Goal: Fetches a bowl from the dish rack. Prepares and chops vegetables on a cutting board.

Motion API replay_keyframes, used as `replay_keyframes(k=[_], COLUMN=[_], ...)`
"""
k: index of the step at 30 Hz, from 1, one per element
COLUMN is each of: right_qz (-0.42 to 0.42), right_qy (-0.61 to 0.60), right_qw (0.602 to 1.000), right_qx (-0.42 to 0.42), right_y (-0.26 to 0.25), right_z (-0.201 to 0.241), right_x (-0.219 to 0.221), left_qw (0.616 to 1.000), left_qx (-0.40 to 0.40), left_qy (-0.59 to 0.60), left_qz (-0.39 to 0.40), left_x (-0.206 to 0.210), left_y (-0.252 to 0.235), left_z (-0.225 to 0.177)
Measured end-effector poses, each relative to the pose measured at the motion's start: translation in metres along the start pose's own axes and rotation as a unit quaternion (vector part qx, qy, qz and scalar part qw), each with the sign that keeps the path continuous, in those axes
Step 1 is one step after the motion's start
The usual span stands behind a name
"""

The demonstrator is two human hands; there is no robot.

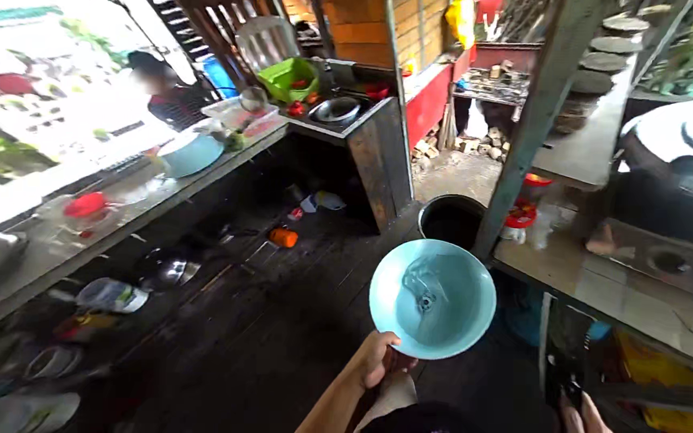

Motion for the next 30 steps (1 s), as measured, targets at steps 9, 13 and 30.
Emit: replay_keyframes(k=[9,13,30], right_qz=[0.112,0.102,0.202], right_qy=[-0.059,-0.108,-0.174], right_qw=[0.984,0.986,0.960], right_qx=[-0.122,-0.070,-0.088], right_y=[-0.157,-0.216,-0.557], right_z=[0.119,0.167,0.302], right_x=[0.200,0.280,0.447], left_qw=[0.986,0.971,0.947], left_qx=[0.050,0.065,0.105], left_qy=[0.072,0.085,-0.089], left_qz=[-0.144,-0.213,-0.291], left_x=[-0.182,-0.253,-0.392], left_y=[-0.068,-0.098,-0.326], left_z=[-0.132,-0.221,-0.690])
Point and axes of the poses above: each hand's wrist, its own y-axis away from the middle knuckle, its own x-axis out of the palm, z = x × y, the point moved 2 cm from there along -y, towards the middle knuckle, and after that the axes turned 8 degrees about -y, right-handed, at the moved point
